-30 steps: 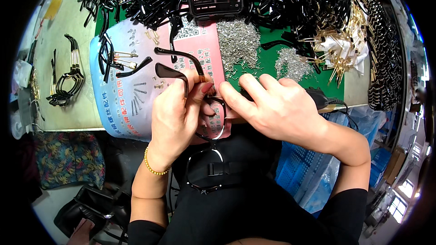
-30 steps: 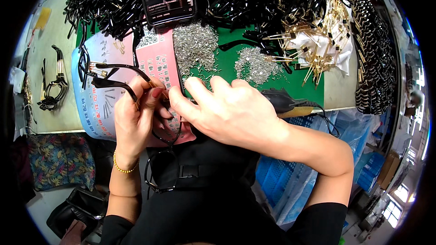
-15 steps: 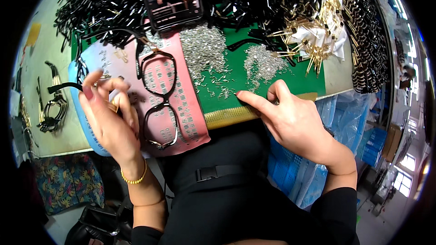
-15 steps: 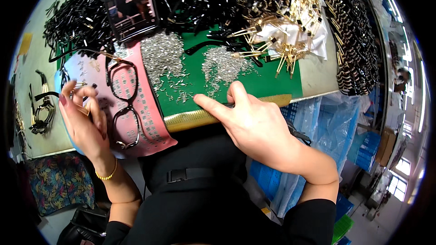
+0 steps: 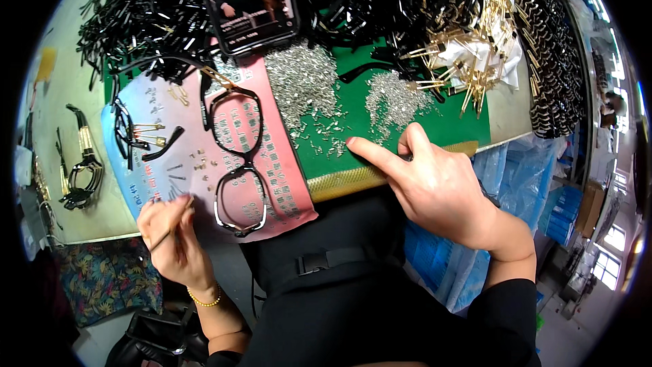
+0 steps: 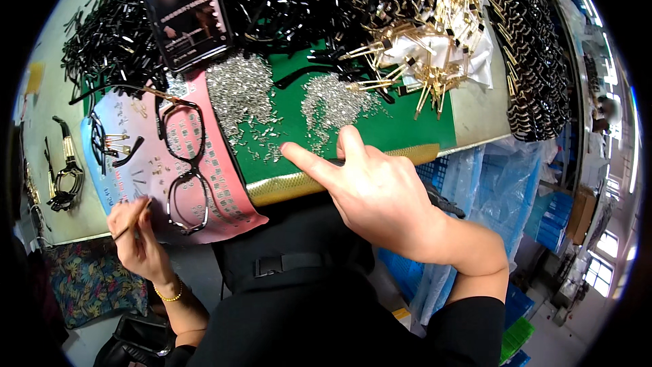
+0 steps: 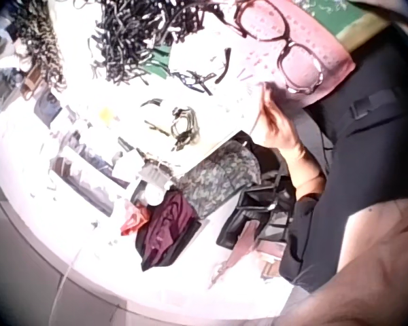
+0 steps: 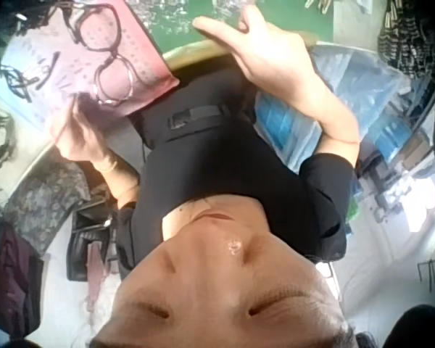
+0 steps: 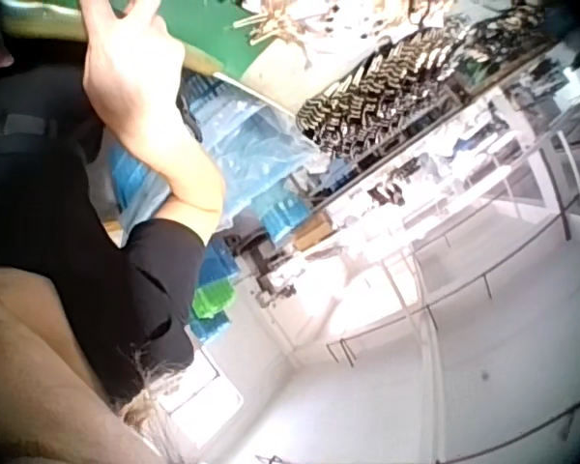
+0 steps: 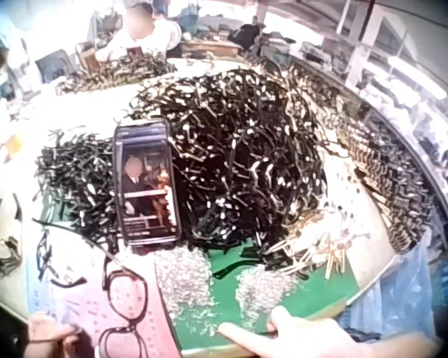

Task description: The person assembles eyeglasses by attaching black temple arms to eyeglass frames using a small screwdriver. They repeatedly pick up temple arms and frames, align the hinges, and tighten screws to secure the parts. Completed glasses are placed on the table.

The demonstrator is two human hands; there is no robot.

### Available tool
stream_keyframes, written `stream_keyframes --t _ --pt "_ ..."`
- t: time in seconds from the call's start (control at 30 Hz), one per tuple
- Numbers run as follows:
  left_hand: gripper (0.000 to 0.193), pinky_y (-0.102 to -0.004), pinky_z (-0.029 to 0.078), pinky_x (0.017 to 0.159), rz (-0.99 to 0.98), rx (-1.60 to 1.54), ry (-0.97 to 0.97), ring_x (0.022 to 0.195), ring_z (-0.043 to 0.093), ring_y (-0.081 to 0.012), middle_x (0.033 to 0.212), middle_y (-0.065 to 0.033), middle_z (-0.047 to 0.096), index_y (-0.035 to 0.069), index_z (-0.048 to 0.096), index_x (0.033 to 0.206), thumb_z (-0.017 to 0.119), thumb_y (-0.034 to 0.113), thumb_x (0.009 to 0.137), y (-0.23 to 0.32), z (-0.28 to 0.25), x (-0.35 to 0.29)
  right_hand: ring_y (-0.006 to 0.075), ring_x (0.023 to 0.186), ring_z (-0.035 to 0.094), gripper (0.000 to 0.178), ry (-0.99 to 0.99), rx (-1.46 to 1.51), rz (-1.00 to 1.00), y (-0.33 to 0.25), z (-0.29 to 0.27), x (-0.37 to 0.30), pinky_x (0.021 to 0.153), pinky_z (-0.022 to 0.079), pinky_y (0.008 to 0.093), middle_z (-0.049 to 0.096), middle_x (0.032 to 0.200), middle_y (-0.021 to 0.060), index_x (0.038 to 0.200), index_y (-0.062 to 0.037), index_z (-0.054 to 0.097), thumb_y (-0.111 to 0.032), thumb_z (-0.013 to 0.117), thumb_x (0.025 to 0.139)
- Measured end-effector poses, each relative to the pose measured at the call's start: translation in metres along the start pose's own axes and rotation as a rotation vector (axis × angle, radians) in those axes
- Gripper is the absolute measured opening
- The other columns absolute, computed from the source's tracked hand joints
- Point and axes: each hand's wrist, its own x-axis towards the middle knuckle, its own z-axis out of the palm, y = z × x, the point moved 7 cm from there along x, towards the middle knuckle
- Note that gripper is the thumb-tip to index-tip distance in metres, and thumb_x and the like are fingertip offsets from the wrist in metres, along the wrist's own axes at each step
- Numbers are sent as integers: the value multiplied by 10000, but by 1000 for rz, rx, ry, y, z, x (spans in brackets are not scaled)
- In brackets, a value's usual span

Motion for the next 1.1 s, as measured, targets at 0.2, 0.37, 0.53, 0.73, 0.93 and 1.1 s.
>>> stream_keyframes --t 0.2,0.37,0.53,0.73,0.93,1.1 --pt "272 -572 455 1094 413 -92 -108 1019 661 -221 1009 64 761 187 602 911 846 282 836 50 -2 -24 235 609 629 732 -51 -25 19 -3 -2 0 498 531 349 527 929 115 1499 -305 538 -35 634 825" --pt "245 -472 593 937 390 -132 -116 980 688 -231 995 10 733 122 647 806 881 135 733 57 41 -6 243 711 700 663 41 258 -128 -29 -24 6 567 577 343 619 1186 107 1471 -279 562 -63 655 851" --pt "287 -475 548 1007 151 -323 -169 945 707 -259 933 -53 716 83 631 858 847 -15 698 56 52 9 255 767 673 701 -66 231 -333 -53 -14 21 572 579 348 583 1386 132 1490 -165 515 -53 656 813" --pt "254 -500 539 998 121 -493 -155 928 716 -284 891 -89 688 38 601 894 784 -79 762 48 52 10 236 749 635 694 -110 179 -385 -56 3 29 531 555 310 588 1457 48 1446 -146 556 -58 676 768" --pt "331 -440 584 899 147 -435 -147 872 719 -268 928 -67 690 80 634 953 853 3 718 49 52 13 170 670 561 729 -32 160 -359 -55 5 32 487 508 259 614 1432 -45 1429 -215 594 -53 701 727" --pt "332 -426 594 879 174 -368 -160 860 713 -254 925 -53 690 93 633 946 854 11 712 56 51 17 243 754 672 603 -59 201 -377 -54 3 35 512 556 293 654 1357 58 1359 -103 618 -63 697 762"
